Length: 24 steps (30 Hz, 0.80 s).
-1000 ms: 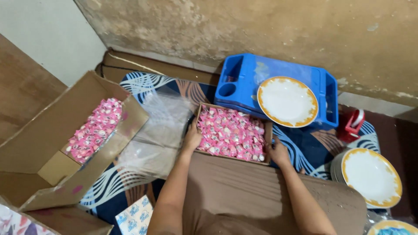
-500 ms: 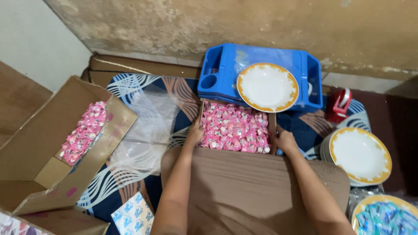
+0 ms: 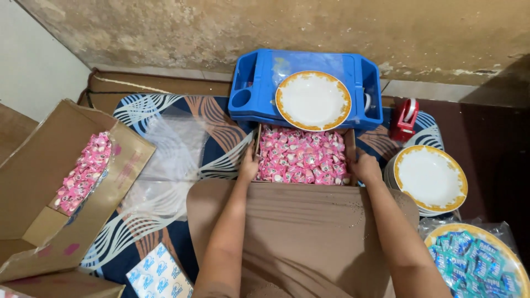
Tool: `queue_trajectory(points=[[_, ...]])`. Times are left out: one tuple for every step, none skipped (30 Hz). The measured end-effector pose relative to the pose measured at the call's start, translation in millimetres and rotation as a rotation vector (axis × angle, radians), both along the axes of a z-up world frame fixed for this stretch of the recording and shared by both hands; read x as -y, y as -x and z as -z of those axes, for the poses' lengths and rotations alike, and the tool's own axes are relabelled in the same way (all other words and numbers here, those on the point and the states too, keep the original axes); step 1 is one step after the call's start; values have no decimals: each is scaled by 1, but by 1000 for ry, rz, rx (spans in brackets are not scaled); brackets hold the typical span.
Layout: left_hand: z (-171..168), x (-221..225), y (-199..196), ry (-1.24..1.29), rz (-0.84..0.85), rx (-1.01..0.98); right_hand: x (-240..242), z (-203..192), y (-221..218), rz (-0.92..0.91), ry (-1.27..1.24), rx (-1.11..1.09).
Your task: Transferring small sachets from a large cardboard box into a smaller tray and arranging them on a decorative plate.
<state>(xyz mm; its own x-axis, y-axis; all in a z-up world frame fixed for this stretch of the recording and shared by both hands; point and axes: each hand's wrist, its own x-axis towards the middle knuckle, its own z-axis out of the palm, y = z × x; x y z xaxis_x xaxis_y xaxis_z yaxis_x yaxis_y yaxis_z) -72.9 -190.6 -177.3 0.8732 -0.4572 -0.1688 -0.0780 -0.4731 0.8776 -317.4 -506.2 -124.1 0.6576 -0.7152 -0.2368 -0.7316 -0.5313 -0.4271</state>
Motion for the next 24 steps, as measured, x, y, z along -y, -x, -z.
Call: queue_trajectory(points=[[-2,1,1,-2,4,-2,-7,-9,1,4,-2,-2],[-4,1,3,-14,-28,42,-15,-17,3,-10,27,26],[-3,1,7,-26,-57,81,-23,-24,7,-22,55,49],[6,3,11,-29,-49,74,-28,-22,13,-15,52,42],[15,6,14,40,-91,268,-32,-20,15,-69,131,77],[24,7,18,109,-132,462,-36,-18,18,-124,209,112],[12,6,26,101,-133,458,-40,-12,17,-126,201,108],[0,4,35,114,-114,649,-44,-6,17,-140,166,152],[-14,10,42,135,-86,844,-44,-2,17,-145,137,199],[-23,13,55,134,-78,845,-47,-4,20,-139,134,199],[-34,17,64,74,42,893,-50,-7,19,-151,141,220],[-46,21,73,13,163,938,-52,-11,17,-163,148,242],[-40,24,76,13,168,943,-50,-7,16,-159,148,246],[-34,28,79,-175,335,833,-47,-2,15,-150,138,247],[-28,32,84,-359,493,710,-44,1,14,-144,129,245],[-39,32,88,-359,494,713,-44,4,13,-142,131,247],[-51,32,92,-437,527,617,-42,6,12,-156,128,253],[-62,32,96,-515,559,520,-41,8,11,-170,125,259],[-56,37,93,-513,557,520,-41,10,10,-171,127,259],[-51,42,90,-552,554,494,-41,12,10,-180,108,256],[-46,46,85,-591,547,469,-41,13,7,-190,91,256],[-45,50,85,-589,543,472,-39,16,4,-193,94,258],[-44,53,86,-576,526,456,-38,20,3,-193,79,256],[-42,56,87,-563,509,440,-37,24,2,-192,64,254]])
